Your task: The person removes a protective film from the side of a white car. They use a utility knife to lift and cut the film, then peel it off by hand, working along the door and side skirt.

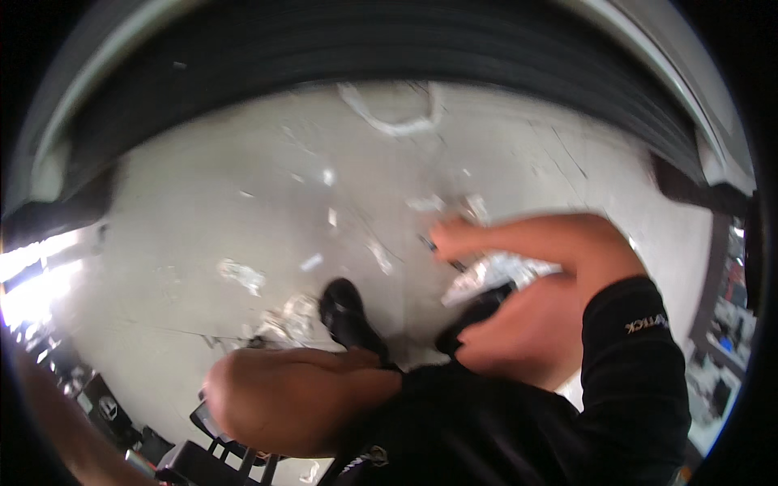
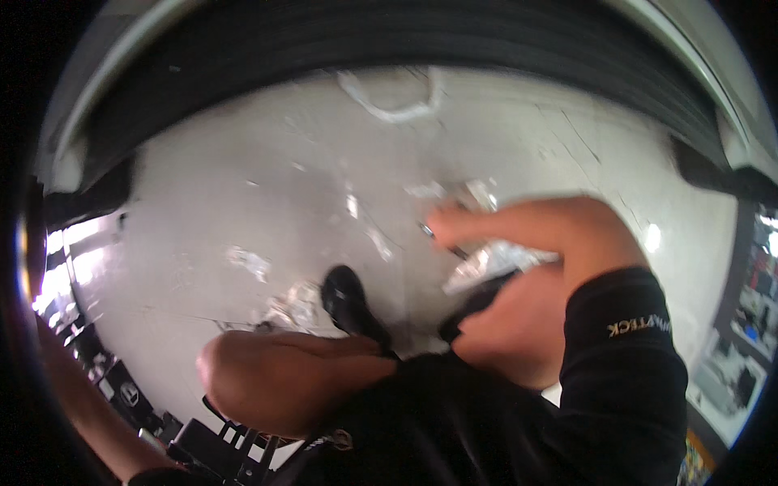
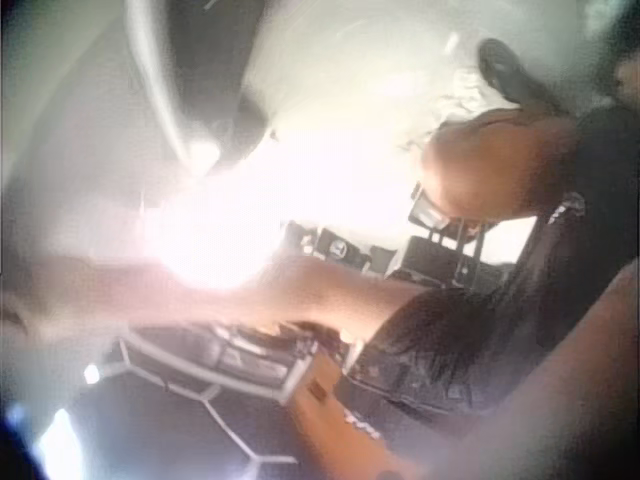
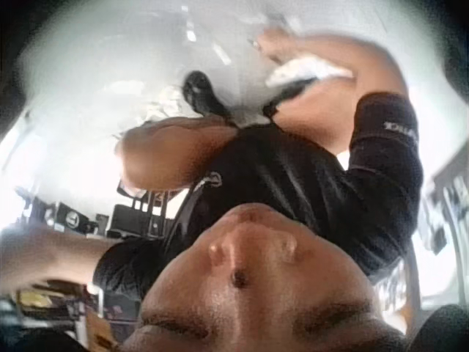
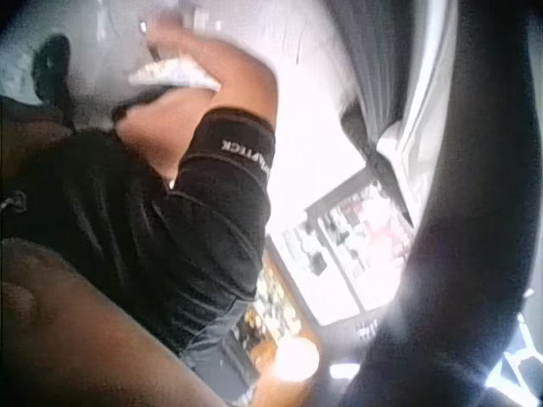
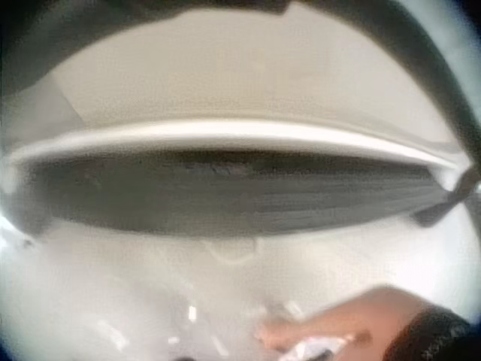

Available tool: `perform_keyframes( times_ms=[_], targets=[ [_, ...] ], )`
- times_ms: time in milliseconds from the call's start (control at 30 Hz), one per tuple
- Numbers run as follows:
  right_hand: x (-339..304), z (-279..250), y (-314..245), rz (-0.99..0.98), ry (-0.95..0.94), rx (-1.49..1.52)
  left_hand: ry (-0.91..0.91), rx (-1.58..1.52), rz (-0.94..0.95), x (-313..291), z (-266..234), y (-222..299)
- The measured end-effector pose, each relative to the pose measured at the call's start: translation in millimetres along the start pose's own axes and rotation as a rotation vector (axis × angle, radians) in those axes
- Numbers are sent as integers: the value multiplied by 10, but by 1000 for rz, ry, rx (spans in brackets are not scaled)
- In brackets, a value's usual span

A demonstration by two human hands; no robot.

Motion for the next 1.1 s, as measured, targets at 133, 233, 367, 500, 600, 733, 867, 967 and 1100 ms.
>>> perform_keyframes(
  times_ms=[133, 233, 367, 500, 600, 733, 867, 967, 1100],
  targets=[
    [-91, 116, -231, 10, 150, -90, 306, 348, 233, 1140, -1263, 257],
    [-346, -323, -421, -88, 166, -41, 312, 355, 146, 1733, -1796, 349],
    [-884, -1242, -1129, -327, 421, 263, 205, 178, -69, 1748, -1888, 413],
    [-1602, -2368, -2010, -862, 677, 839, 203, 173, -84, 1720, -1875, 429],
    [-2078, -3104, -2580, -1105, 870, 1178, 149, 226, -38, 1816, -1936, 414],
    [-2294, -3802, -3054, -1330, 986, 1306, 81, 312, -2, 1889, -2007, 338],
    [-2261, -4030, -3158, -1365, 1047, 1225, 22, 184, 50, 1892, -2061, 279],
    [-2184, -4054, -3138, -1330, 1068, 1217, 12, 183, 30, 1887, -2043, 310],
    [-2064, -4084, -3101, -1363, 1078, 1206, 91, 242, 43, 1840, -1927, 412]
  ],
)
Point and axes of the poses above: each hand's wrist, its own x-axis towards the middle knuckle, its own z-axis out of the palm, y = z × x, the point moved 1 cm from there along x, towards the middle knuckle, and after that the axes turned 2 degrees about -x, right-handed, at the moved point
